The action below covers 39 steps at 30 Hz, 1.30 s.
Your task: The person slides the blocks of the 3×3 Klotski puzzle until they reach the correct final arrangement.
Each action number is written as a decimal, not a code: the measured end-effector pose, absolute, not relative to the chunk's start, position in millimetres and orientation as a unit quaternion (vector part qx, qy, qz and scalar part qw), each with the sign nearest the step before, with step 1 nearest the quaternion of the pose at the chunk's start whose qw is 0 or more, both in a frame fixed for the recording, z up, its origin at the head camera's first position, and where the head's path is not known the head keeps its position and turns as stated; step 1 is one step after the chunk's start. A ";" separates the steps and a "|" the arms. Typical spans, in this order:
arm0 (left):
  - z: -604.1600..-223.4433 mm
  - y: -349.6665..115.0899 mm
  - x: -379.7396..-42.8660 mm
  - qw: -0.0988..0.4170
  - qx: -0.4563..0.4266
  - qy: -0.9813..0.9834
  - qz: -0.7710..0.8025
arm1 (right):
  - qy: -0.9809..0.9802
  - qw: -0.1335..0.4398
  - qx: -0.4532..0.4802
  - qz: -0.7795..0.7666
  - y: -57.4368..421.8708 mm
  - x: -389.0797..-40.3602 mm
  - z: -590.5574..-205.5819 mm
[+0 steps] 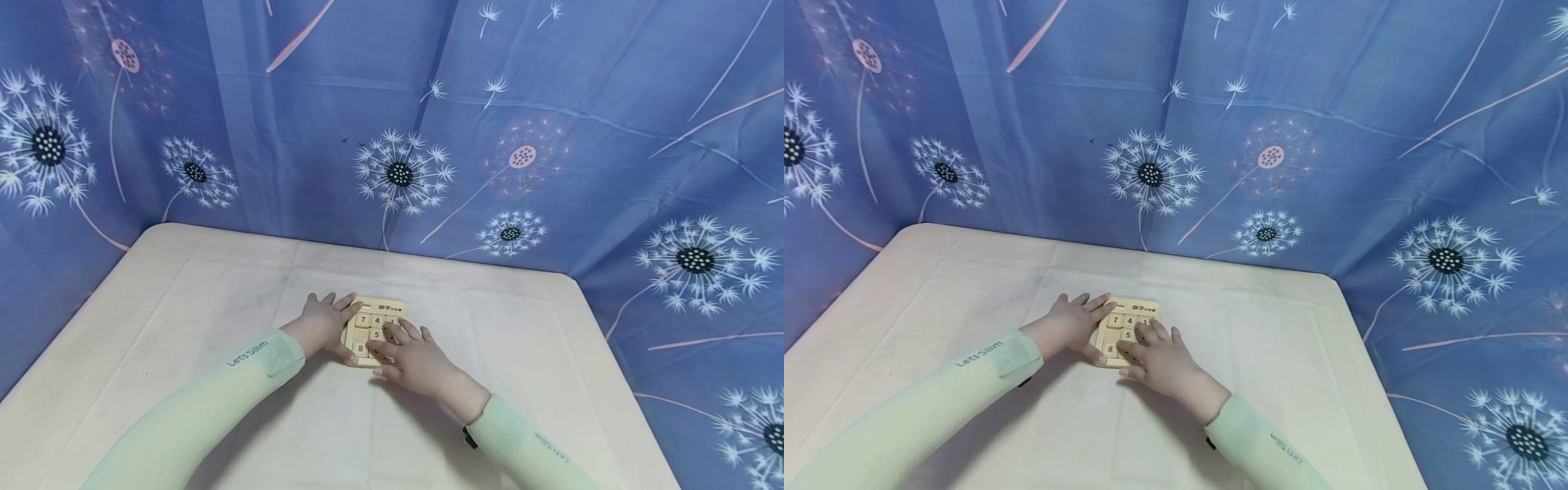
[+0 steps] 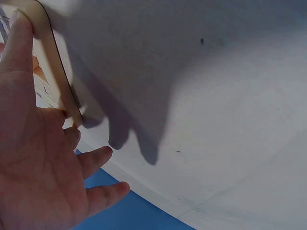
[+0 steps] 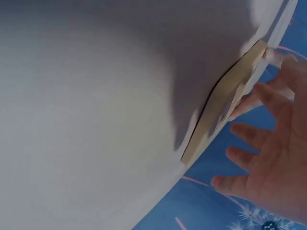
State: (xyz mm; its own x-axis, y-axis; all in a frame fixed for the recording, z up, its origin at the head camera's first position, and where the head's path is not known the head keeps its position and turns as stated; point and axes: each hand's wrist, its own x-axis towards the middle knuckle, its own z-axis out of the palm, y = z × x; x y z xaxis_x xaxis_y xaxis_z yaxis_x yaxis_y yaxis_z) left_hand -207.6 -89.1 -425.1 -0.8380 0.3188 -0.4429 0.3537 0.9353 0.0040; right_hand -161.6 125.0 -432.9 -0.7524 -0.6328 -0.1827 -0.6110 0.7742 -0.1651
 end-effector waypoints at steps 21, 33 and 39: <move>-423.0 -88.8 -208.5 0.229 0.174 0.957 -0.036 | 0.953 0.124 -0.269 -0.058 114.3 -197.8 -432.9; -423.5 -89.7 -208.5 0.235 0.170 0.956 -0.037 | 0.954 0.131 -0.265 -0.055 108.2 -204.7 -436.5; -422.6 -89.3 -208.5 0.237 0.171 0.956 -0.033 | 0.952 0.137 -0.270 -0.046 107.3 -203.6 -438.7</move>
State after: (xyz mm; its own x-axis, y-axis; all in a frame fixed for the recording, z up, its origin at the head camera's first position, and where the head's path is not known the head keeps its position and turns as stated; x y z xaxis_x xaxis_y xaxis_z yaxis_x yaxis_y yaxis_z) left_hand -208.5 -89.3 -422.6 -0.8292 0.3108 -0.4646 0.3425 0.9394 0.0170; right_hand -203.6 107.3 -438.7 -0.8170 -0.5261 -0.2362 -0.5011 0.8504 -0.1605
